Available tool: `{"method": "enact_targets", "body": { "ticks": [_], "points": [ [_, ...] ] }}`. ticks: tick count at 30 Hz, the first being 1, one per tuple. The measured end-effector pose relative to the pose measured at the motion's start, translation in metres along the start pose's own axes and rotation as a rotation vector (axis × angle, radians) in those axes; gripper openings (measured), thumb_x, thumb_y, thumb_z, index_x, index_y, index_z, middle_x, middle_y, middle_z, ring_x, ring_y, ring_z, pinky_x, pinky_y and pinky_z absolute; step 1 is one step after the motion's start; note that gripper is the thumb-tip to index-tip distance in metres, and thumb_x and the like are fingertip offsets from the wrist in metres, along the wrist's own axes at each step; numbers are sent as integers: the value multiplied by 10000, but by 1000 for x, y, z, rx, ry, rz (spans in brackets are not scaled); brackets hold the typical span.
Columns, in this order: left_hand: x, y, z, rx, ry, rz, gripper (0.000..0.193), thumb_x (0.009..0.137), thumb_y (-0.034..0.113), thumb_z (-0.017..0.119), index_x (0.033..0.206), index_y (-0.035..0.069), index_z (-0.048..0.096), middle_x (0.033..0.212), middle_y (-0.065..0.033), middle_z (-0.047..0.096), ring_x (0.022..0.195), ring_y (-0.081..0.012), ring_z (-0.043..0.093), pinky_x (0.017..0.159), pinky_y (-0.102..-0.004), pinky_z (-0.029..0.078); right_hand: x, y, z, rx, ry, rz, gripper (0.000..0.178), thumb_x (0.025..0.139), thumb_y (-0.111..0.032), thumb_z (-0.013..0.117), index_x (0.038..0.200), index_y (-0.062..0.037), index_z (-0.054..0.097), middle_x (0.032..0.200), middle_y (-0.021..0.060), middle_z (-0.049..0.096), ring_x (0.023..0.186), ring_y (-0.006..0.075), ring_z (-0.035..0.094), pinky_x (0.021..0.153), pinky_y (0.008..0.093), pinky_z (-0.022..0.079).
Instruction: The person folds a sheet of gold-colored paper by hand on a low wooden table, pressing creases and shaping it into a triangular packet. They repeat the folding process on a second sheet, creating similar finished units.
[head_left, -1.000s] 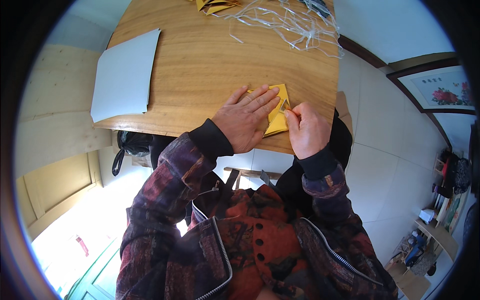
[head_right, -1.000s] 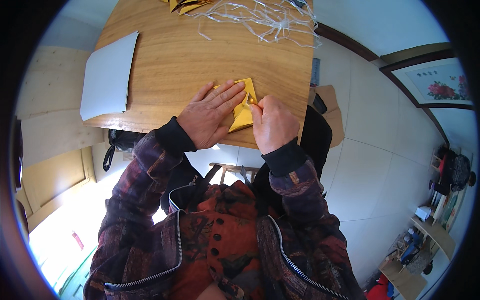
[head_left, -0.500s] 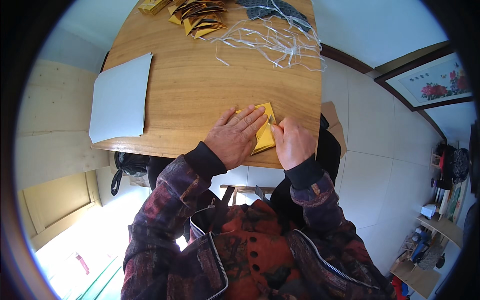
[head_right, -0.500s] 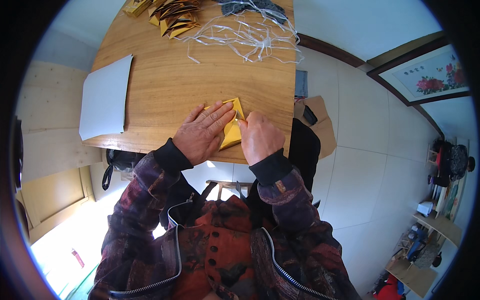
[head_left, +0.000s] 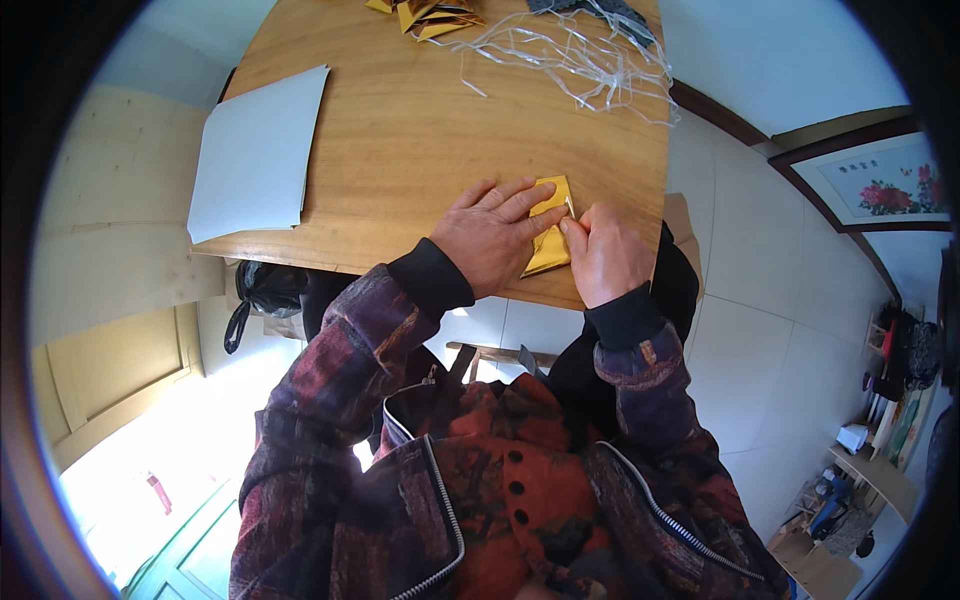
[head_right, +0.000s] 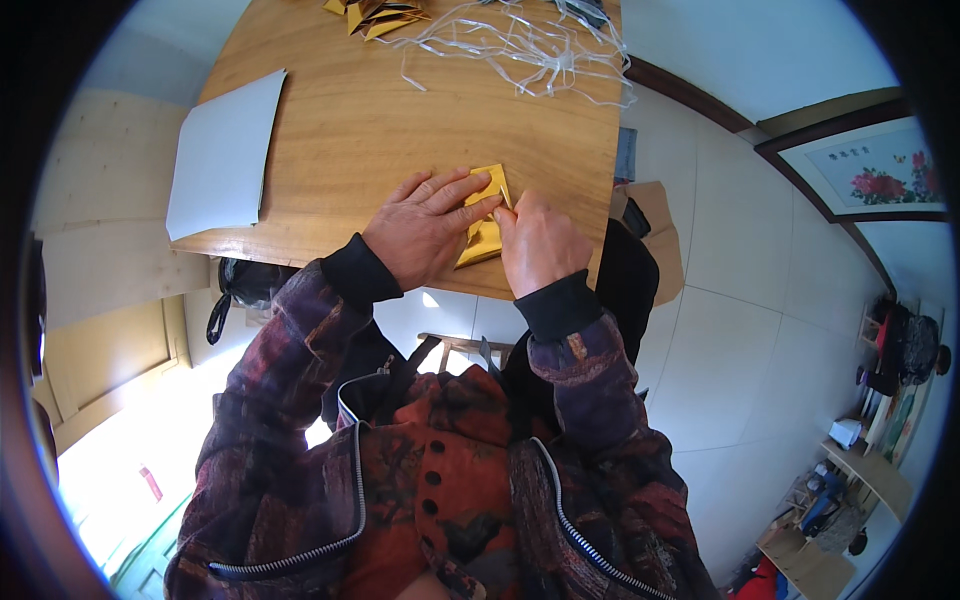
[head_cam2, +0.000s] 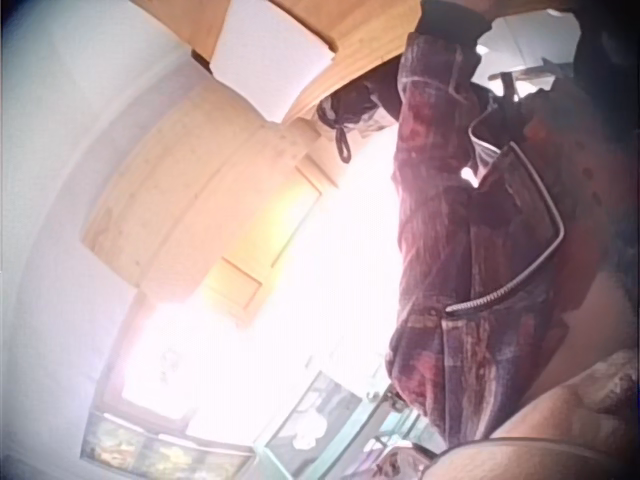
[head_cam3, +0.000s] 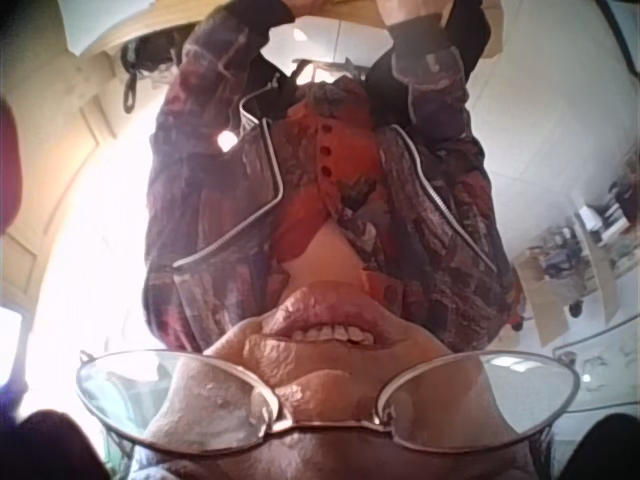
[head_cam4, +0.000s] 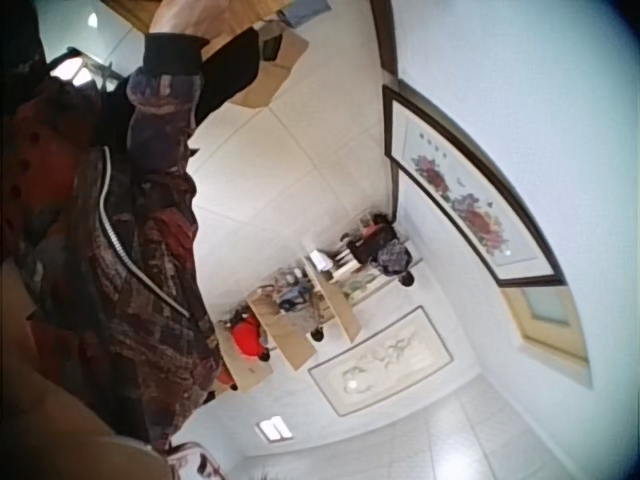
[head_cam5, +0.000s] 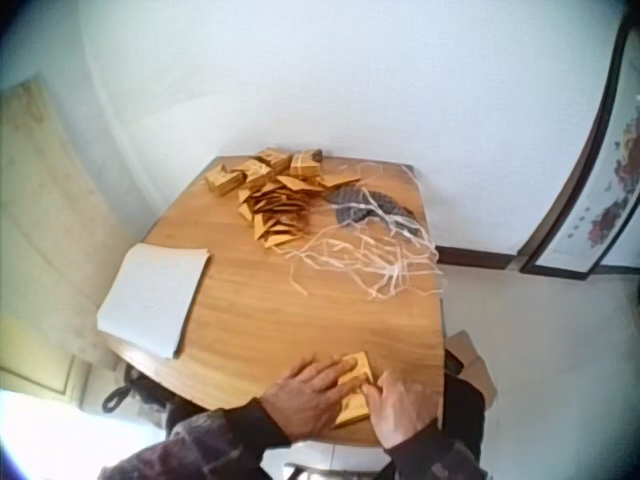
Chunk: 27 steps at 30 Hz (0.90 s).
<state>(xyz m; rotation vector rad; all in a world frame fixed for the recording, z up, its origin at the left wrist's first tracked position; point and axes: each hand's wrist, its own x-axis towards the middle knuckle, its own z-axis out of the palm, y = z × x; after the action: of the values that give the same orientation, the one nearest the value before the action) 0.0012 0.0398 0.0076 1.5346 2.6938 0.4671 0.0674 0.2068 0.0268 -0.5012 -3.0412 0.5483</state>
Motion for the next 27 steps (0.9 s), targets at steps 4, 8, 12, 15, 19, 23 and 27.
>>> {"method": "enact_targets", "body": {
  "ticks": [4,8,12,15,19,23,27],
  "points": [
    [-1,-1,2,4,-2,-4,455,906,163,539,1359,188,514,1438,-55,451,1360,-229,386,1102,-419,305,0,0,-1,9,-2,8,259,891,-340,634,845,-89,590,746,151,665,715,362,658,588,476,499],
    [-2,0,3,-1,16,7,440,911,157,519,1351,180,519,1436,-53,452,1359,-228,388,1104,-421,299,-2,4,1,78,48,-20,224,887,-308,640,847,-94,590,737,154,661,707,364,655,595,478,498],
    [-1,0,4,11,16,11,444,913,149,506,1356,177,509,1436,-54,452,1360,-230,386,1105,-428,296,-2,7,5,100,83,-54,188,877,-272,652,847,-97,588,729,153,656,702,365,653,594,477,497],
    [0,0,3,20,3,4,458,912,150,503,1369,178,495,1436,-55,453,1361,-229,383,1104,-432,296,-2,6,7,132,109,-30,180,866,-237,669,811,-92,576,685,148,632,654,371,621,580,481,468],
    [1,2,0,33,-26,-13,482,907,160,512,1387,187,480,1438,-56,450,1356,-238,386,1099,-434,301,-2,5,6,138,109,-37,181,863,-244,667,811,-95,579,686,146,635,663,374,623,589,482,470],
    [2,4,-2,55,-40,-13,505,899,169,526,1400,202,472,1444,-57,441,1348,-256,392,1091,-435,309,-1,4,4,86,60,-26,208,872,-281,654,849,-92,571,727,148,656,704,364,652,591,482,492],
    [2,5,-4,57,-57,-20,508,895,162,528,1399,204,475,1449,-57,432,1352,-258,384,1089,-436,311,0,4,5,77,43,-9,217,877,-293,643,852,-89,575,731,151,657,710,368,650,595,490,490]
  ]
}}
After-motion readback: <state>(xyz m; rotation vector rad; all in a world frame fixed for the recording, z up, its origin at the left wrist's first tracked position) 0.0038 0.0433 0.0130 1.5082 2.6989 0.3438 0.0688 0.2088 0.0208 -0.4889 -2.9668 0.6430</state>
